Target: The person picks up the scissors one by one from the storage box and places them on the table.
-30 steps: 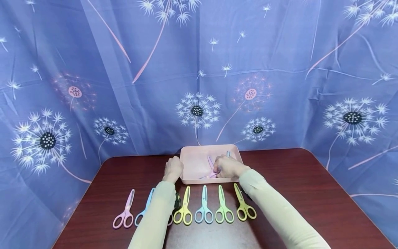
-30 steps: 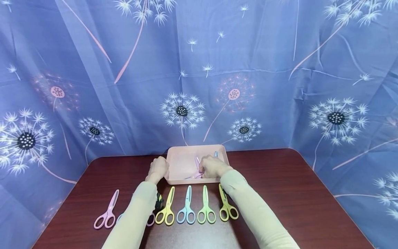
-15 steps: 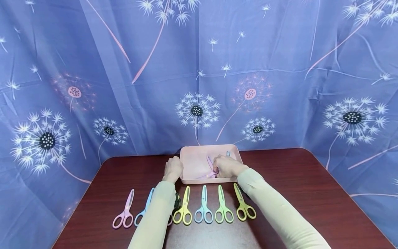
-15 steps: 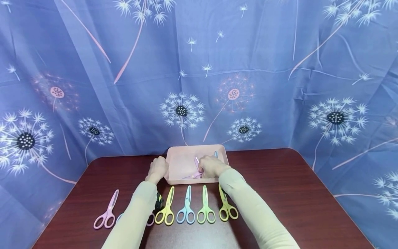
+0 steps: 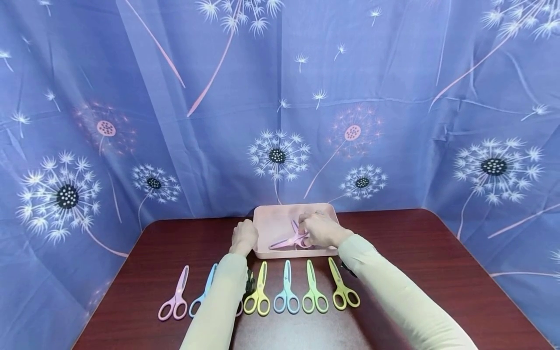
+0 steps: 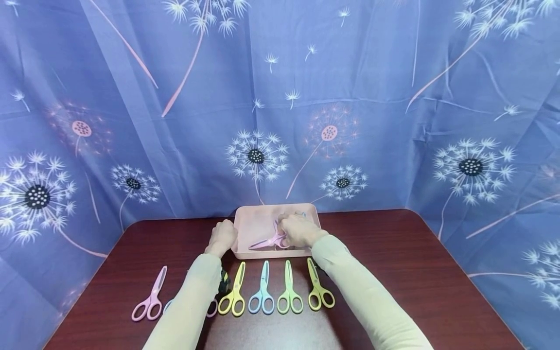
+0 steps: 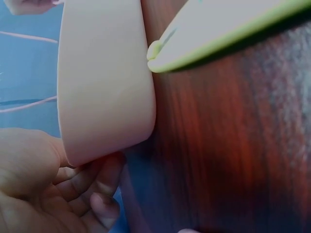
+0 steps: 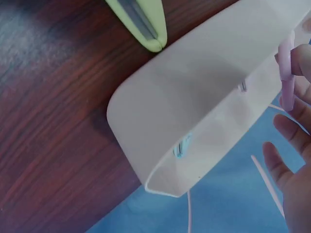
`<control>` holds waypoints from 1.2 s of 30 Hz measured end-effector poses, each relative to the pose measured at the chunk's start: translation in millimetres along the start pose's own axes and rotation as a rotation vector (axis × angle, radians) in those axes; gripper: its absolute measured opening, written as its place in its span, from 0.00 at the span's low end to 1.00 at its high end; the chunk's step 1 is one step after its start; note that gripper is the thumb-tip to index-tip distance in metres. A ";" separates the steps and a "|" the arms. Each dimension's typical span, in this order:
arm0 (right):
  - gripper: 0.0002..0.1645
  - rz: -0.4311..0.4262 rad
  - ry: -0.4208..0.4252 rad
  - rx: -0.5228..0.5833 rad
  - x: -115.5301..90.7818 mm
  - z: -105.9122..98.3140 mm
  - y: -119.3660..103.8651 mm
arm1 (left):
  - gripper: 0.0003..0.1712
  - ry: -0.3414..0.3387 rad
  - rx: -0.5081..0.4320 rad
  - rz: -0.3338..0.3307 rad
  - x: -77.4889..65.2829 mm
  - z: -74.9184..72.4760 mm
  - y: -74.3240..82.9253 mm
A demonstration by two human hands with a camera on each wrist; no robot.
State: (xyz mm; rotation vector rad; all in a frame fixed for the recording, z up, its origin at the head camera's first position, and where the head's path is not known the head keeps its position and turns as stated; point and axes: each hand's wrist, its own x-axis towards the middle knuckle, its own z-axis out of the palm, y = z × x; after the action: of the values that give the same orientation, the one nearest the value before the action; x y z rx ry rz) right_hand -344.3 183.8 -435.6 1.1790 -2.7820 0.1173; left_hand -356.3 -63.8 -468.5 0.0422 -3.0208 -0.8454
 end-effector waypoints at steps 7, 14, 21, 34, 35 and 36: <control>0.09 -0.069 0.057 -0.056 -7.8 -11.1 2.1 | 0.16 -0.012 -0.016 0.007 -2.1 -1.7 -0.5; 0.11 -0.090 0.097 -0.129 -20.5 -25.6 5.2 | 0.17 -0.023 -0.014 -0.003 -2.1 -2.6 1.6; 0.10 -0.135 0.140 -0.182 -45.4 -37.9 6.3 | 0.17 -0.020 -0.001 -0.002 -1.4 -1.4 1.4; 0.13 -0.123 0.347 -0.219 -100.2 -38.2 11.0 | 0.16 -0.011 0.020 0.000 -2.1 0.5 2.6; 0.14 -0.116 0.362 -0.217 -104.2 -36.8 10.6 | 0.15 -0.010 0.019 0.000 -2.5 0.3 2.9; 0.15 -0.106 0.375 -0.215 -108.2 -35.3 10.0 | 0.15 -0.012 0.013 -0.002 -2.9 -0.1 3.3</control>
State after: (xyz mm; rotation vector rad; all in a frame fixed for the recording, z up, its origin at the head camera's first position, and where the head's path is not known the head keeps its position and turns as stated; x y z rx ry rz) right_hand -274.1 271.7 -415.8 1.1162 -2.3382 0.0245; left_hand -353.5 -61.0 -466.7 0.0406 -3.0382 -0.8298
